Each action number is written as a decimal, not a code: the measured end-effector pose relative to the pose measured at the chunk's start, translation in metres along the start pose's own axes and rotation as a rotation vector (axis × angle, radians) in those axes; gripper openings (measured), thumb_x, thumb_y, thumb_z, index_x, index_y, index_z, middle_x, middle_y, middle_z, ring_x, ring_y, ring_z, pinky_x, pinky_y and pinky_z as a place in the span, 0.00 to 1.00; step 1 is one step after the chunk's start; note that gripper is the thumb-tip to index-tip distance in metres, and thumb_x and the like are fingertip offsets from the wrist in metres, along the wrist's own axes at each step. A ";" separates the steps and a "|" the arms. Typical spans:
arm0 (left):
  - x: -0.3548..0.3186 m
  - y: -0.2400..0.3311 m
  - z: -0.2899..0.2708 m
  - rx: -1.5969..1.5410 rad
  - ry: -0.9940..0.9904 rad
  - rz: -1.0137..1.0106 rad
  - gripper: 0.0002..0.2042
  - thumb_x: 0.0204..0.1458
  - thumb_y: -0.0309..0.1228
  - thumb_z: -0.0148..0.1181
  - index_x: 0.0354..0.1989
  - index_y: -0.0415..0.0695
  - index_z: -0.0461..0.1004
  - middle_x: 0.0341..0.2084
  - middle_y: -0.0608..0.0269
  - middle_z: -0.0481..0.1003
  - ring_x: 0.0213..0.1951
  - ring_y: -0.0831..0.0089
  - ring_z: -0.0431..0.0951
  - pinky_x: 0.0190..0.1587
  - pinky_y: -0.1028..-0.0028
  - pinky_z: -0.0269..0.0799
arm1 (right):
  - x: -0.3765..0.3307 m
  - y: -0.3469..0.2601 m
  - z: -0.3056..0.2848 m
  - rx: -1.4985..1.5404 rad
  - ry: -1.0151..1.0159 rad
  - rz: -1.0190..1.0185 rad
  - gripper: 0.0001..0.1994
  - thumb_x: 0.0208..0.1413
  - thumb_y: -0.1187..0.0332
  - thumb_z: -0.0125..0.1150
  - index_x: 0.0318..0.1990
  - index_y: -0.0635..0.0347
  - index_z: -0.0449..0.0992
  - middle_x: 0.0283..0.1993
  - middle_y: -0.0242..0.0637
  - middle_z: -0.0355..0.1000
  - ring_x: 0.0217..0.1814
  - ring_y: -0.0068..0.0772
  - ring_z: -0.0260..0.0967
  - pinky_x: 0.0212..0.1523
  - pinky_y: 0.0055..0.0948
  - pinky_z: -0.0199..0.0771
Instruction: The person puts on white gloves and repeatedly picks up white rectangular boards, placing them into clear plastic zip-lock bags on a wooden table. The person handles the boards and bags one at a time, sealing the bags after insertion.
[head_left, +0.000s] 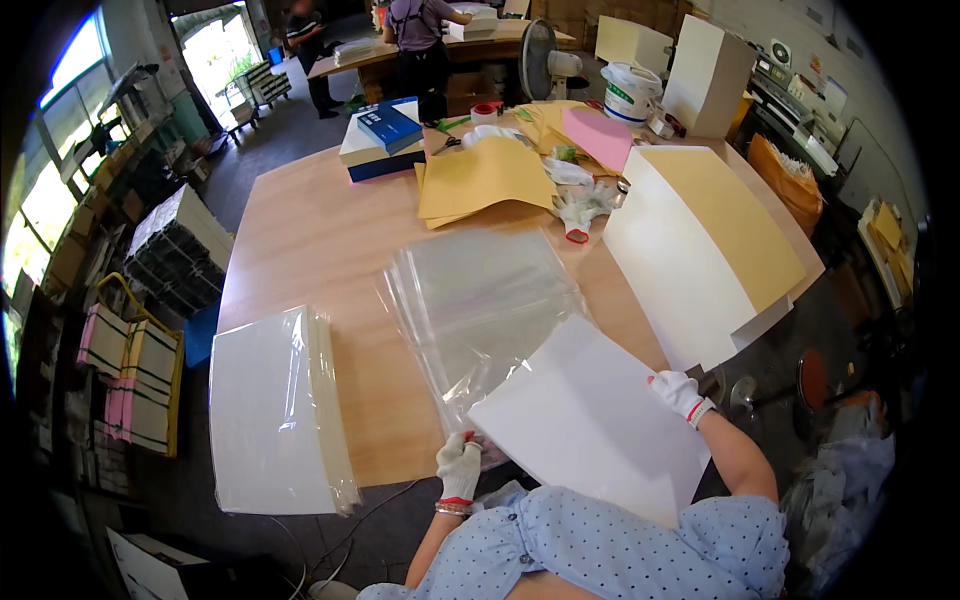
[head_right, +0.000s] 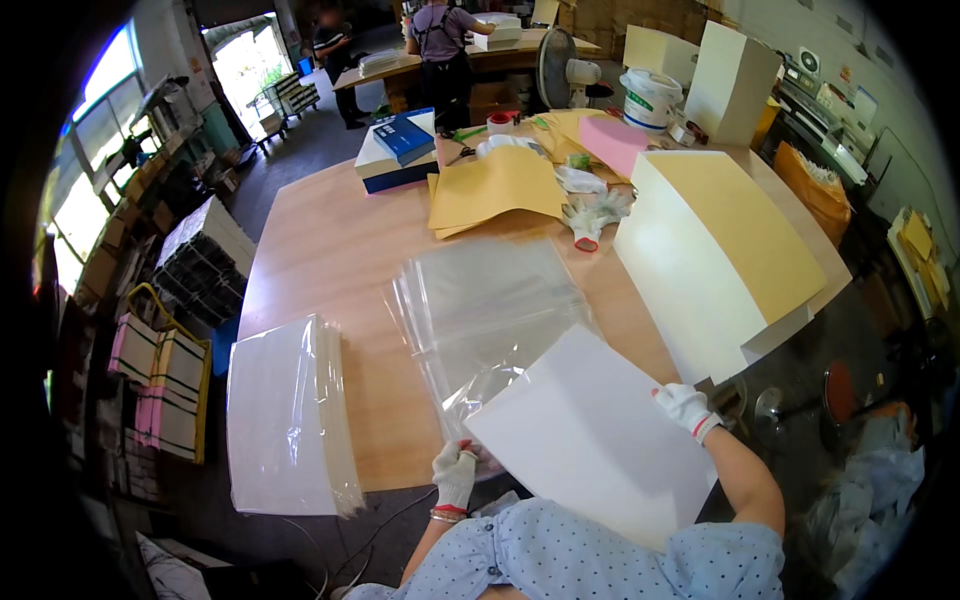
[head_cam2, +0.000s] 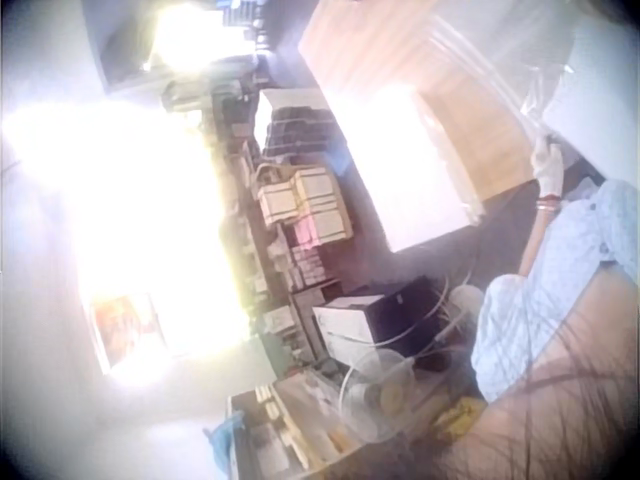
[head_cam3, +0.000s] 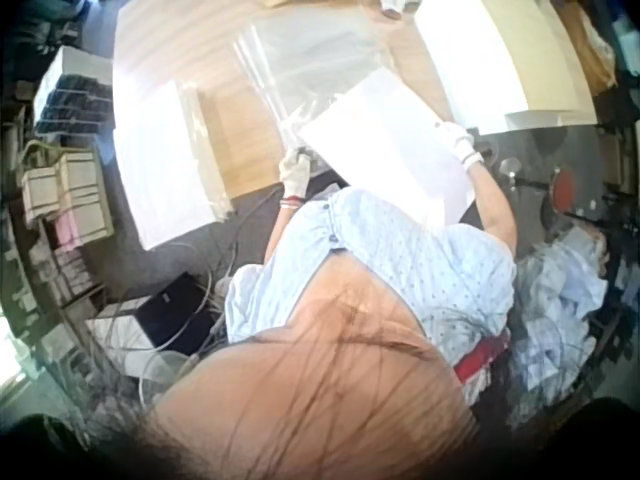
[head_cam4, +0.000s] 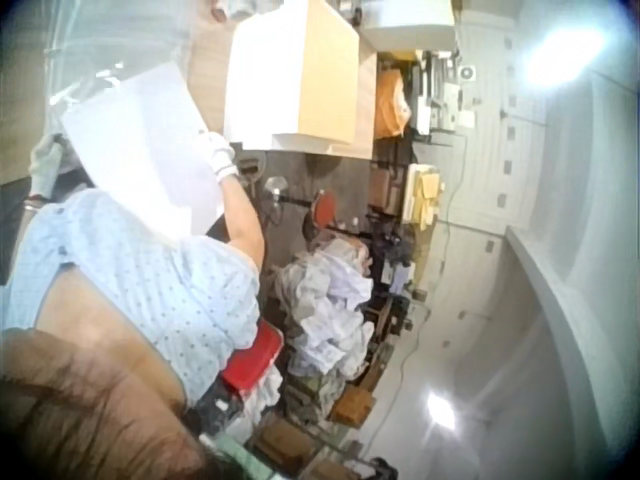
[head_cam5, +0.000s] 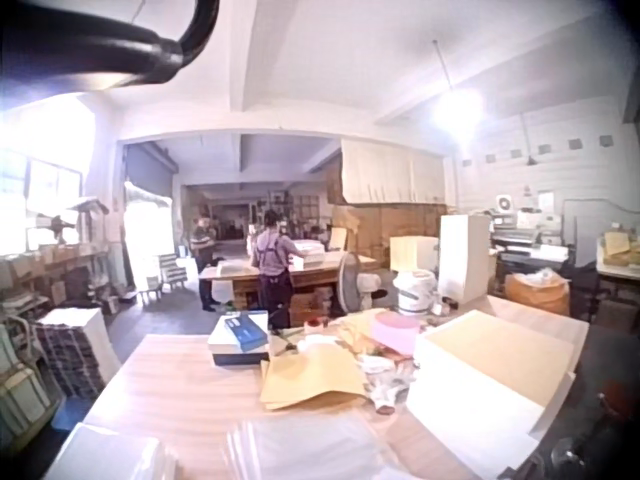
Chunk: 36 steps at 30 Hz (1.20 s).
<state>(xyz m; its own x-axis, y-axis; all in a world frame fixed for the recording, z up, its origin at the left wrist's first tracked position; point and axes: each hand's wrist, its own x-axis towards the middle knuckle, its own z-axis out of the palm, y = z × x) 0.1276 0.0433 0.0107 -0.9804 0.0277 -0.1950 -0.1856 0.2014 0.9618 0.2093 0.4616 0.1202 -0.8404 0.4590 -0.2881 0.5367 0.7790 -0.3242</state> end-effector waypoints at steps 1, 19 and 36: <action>0.005 0.011 0.000 -0.124 0.037 -0.076 0.08 0.50 0.23 0.51 0.36 0.36 0.74 0.22 0.56 0.77 0.26 0.73 0.79 0.30 0.72 0.76 | 0.002 0.003 0.001 -0.009 0.008 -0.008 0.24 0.54 0.44 0.46 0.30 0.56 0.76 0.31 0.47 0.73 0.38 0.51 0.70 0.38 0.41 0.67; 0.020 -0.001 -0.009 -0.387 -0.591 -0.138 0.15 0.54 0.37 0.52 0.45 0.41 0.68 0.40 0.52 0.75 0.39 0.61 0.77 0.40 0.66 0.74 | 0.009 -0.002 0.024 0.010 0.038 0.028 0.27 0.53 0.41 0.46 0.30 0.59 0.77 0.30 0.50 0.73 0.36 0.51 0.71 0.37 0.42 0.67; 0.189 0.088 0.040 -0.580 0.016 -0.028 0.10 0.56 0.34 0.55 0.42 0.44 0.65 0.30 0.64 0.72 0.28 0.75 0.73 0.28 0.74 0.74 | 0.185 -0.084 0.027 0.436 0.308 -0.329 0.25 0.54 0.42 0.46 0.43 0.54 0.73 0.42 0.43 0.74 0.45 0.45 0.71 0.45 0.40 0.68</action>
<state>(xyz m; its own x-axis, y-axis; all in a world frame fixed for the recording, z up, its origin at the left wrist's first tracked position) -0.0715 0.1056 0.0506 -0.9747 0.0146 -0.2232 -0.2128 -0.3675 0.9054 0.0106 0.4697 0.0702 -0.9153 0.3771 0.1412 0.1730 0.6848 -0.7079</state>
